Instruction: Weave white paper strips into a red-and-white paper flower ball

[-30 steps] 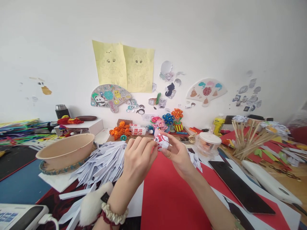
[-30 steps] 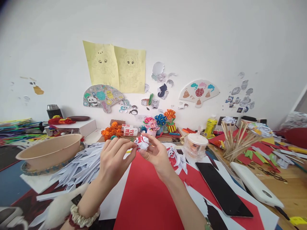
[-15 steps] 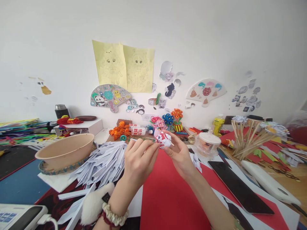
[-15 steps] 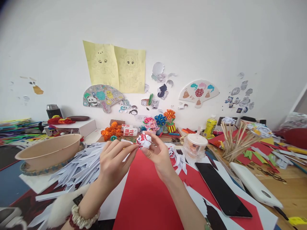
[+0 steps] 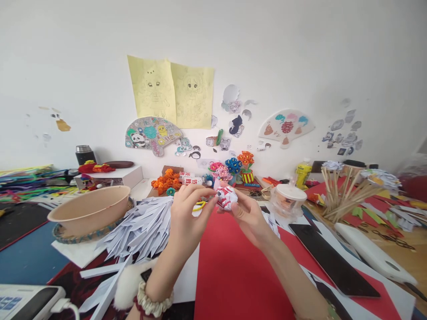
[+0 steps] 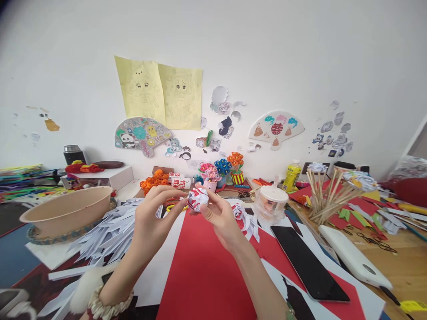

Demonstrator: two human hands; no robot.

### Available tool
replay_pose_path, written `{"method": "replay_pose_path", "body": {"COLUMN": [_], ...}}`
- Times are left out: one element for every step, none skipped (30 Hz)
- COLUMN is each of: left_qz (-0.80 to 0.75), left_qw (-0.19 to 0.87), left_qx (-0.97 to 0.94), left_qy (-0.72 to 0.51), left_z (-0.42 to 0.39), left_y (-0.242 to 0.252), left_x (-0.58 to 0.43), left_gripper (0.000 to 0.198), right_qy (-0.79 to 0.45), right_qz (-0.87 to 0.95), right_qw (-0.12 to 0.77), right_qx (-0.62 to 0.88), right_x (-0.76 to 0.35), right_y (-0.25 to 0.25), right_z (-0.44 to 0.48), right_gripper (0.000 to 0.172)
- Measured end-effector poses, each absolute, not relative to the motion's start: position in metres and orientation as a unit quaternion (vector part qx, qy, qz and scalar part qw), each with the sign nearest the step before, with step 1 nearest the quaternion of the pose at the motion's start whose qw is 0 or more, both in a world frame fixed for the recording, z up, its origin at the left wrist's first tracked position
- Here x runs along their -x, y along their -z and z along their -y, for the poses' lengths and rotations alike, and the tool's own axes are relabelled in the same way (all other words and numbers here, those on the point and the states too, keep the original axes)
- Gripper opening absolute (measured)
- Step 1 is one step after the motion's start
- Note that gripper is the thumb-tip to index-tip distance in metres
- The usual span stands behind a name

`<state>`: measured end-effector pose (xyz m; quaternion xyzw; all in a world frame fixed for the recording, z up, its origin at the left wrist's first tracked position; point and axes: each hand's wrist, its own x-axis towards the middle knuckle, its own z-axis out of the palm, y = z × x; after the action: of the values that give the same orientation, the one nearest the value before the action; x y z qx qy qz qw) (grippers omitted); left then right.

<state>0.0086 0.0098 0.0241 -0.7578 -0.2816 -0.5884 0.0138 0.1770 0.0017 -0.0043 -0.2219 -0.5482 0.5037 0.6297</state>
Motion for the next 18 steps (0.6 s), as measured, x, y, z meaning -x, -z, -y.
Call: {"method": "replay_pose_path", "body": {"left_qz": [0.284,0.285,0.283,0.279,0.274,0.270,0.268,0.267,0.267,0.268,0.269,0.271,0.272,0.273,0.274,0.274,0.274,0.273], "left_qw": [-0.018,-0.045,-0.071,-0.095,-0.119,-0.141,-0.160,-0.175,-0.185,-0.191,-0.192,-0.191,-0.188,-0.184,-0.180,-0.178,-0.177,-0.179], "left_qx": [0.760,0.761,0.764,0.769,0.776,0.783,0.789,0.793,0.793,0.792,0.790,0.788,0.787,0.786,0.786,0.786,0.786,0.786], "left_qy": [0.585,0.581,0.576,0.568,0.556,0.542,0.529,0.519,0.515,0.514,0.517,0.519,0.521,0.523,0.524,0.525,0.526,0.525], "left_z": [-0.011,-0.013,-0.015,-0.017,-0.018,-0.019,-0.020,-0.020,-0.020,-0.020,-0.020,-0.020,-0.020,-0.020,-0.019,-0.019,-0.019,-0.019], "left_y": [-0.026,-0.027,-0.028,-0.029,-0.029,-0.030,-0.030,-0.030,-0.030,-0.030,-0.030,-0.030,-0.029,-0.029,-0.029,-0.029,-0.029,-0.029], "left_x": [-0.007,-0.004,-0.002,0.000,0.002,0.004,0.005,0.006,0.007,0.007,0.007,0.007,0.006,0.006,0.006,0.005,0.005,0.005], "left_gripper": [0.004,0.003,0.004,0.006,0.008,0.010,0.012,0.013,0.014,0.015,0.016,0.017,0.017,0.017,0.017,0.017,0.017,0.017], "right_qy": [-0.509,-0.513,-0.515,-0.516,-0.517,-0.517,-0.517,-0.517,-0.518,-0.519,-0.520,-0.520,-0.519,-0.519,-0.519,-0.519,-0.519,-0.520], "right_qz": [0.559,0.570,0.579,0.587,0.593,0.598,0.601,0.604,0.606,0.608,0.610,0.611,0.611,0.612,0.612,0.613,0.614,0.616], "right_qw": [0.616,0.604,0.594,0.586,0.581,0.578,0.577,0.575,0.574,0.571,0.569,0.566,0.566,0.565,0.564,0.563,0.561,0.560], "right_qx": [0.220,0.218,0.216,0.213,0.209,0.203,0.197,0.192,0.189,0.187,0.188,0.189,0.192,0.194,0.195,0.195,0.194,0.193], "right_x": [-0.178,-0.178,-0.179,-0.179,-0.180,-0.180,-0.180,-0.181,-0.181,-0.181,-0.181,-0.181,-0.182,-0.182,-0.182,-0.182,-0.182,-0.182], "right_y": [0.004,0.003,0.004,0.004,0.005,0.006,0.007,0.008,0.008,0.009,0.009,0.009,0.009,0.008,0.008,0.008,0.008,0.008], "right_z": [-0.001,-0.001,-0.001,-0.001,-0.002,-0.002,-0.003,-0.003,-0.004,-0.004,-0.004,-0.005,-0.004,-0.004,-0.004,-0.004,-0.004,-0.004], "right_gripper": [0.055,0.053,0.051,0.049,0.047,0.045,0.042,0.040,0.039,0.038,0.038,0.039,0.040,0.041,0.041,0.042,0.042,0.042]}}
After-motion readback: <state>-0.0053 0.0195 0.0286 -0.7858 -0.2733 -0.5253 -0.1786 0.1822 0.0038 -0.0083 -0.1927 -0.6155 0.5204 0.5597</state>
